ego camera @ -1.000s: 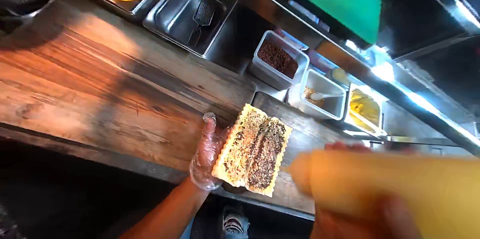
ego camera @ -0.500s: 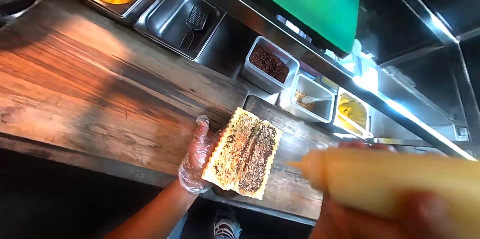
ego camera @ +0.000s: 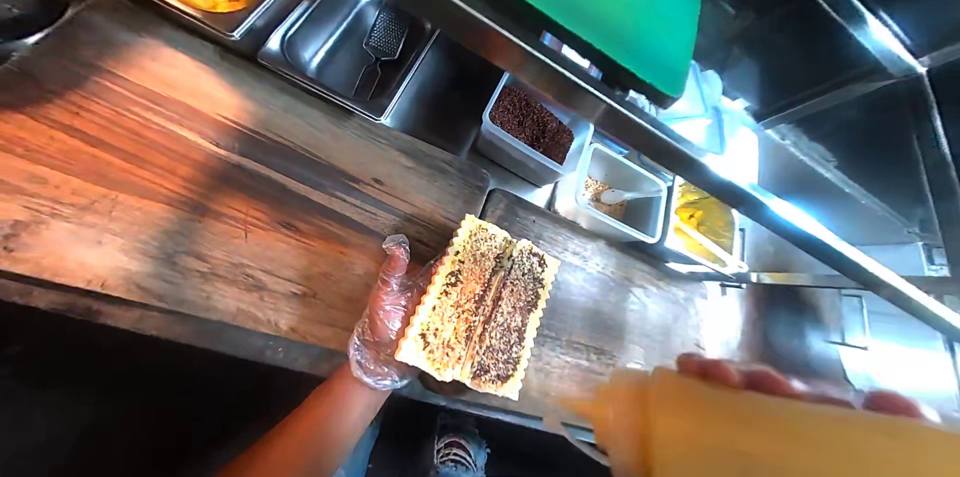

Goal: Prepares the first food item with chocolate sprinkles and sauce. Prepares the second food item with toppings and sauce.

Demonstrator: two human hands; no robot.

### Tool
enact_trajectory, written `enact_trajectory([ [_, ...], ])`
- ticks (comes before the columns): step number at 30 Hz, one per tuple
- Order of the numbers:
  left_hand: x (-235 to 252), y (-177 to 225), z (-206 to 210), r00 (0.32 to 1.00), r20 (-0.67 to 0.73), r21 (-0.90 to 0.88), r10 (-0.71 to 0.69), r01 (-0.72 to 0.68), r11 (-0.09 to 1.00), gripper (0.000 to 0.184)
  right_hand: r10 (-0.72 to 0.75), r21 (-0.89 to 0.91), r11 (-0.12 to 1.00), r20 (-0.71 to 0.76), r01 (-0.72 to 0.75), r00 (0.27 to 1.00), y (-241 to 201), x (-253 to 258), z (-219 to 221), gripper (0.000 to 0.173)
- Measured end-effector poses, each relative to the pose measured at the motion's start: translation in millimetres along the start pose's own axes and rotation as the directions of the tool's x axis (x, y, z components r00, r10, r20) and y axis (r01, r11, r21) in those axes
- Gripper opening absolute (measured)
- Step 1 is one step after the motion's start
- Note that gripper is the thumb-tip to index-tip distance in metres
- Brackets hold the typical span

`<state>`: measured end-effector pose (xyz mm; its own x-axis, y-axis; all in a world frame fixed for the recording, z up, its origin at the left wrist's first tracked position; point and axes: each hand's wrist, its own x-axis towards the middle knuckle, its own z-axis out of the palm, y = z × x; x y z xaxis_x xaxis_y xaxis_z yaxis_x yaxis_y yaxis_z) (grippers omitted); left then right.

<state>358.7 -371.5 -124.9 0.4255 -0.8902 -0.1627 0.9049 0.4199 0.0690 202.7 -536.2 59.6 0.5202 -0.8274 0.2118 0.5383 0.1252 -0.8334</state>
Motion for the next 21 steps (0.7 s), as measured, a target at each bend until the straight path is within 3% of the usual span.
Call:
enact_trajectory([
  [5, 1, 0, 1, 1.0, -0.001, 0.005, -0.031, 0.031, 1.0, 0.071, -0.128, -0.1, 0.987, 0.009, 0.128, 0.992, 13, 37, -4, 0.045],
  [9, 0, 0, -1, 1.0, -0.012, 0.017, -0.017, 0.018, 1.0, 0.072, 0.001, 0.0, 1.0, 0.017, -0.001, 1.0, -10, 5, -7, 0.047],
  [14, 2, 1, -1, 0.999, 0.001, 0.018, -0.046, 0.046, 0.999, 0.073, -0.145, -0.102, 0.985, -0.016, 0.143, 0.989, 2, 42, -14, 0.052],
  [18, 1, 1, -4, 0.998, 0.033, -0.012, -0.044, 0.045, 0.999, 0.072, -0.029, 0.009, 1.0, 0.014, 0.029, 0.999, -18, 12, -10, 0.048],
  [21, 0, 1, -1, 0.997, 0.043, -0.009, -0.063, 0.063, 0.998, 0.073, -0.087, -0.09, 0.992, -0.006, 0.086, 0.996, -13, 23, -8, 0.049],
])
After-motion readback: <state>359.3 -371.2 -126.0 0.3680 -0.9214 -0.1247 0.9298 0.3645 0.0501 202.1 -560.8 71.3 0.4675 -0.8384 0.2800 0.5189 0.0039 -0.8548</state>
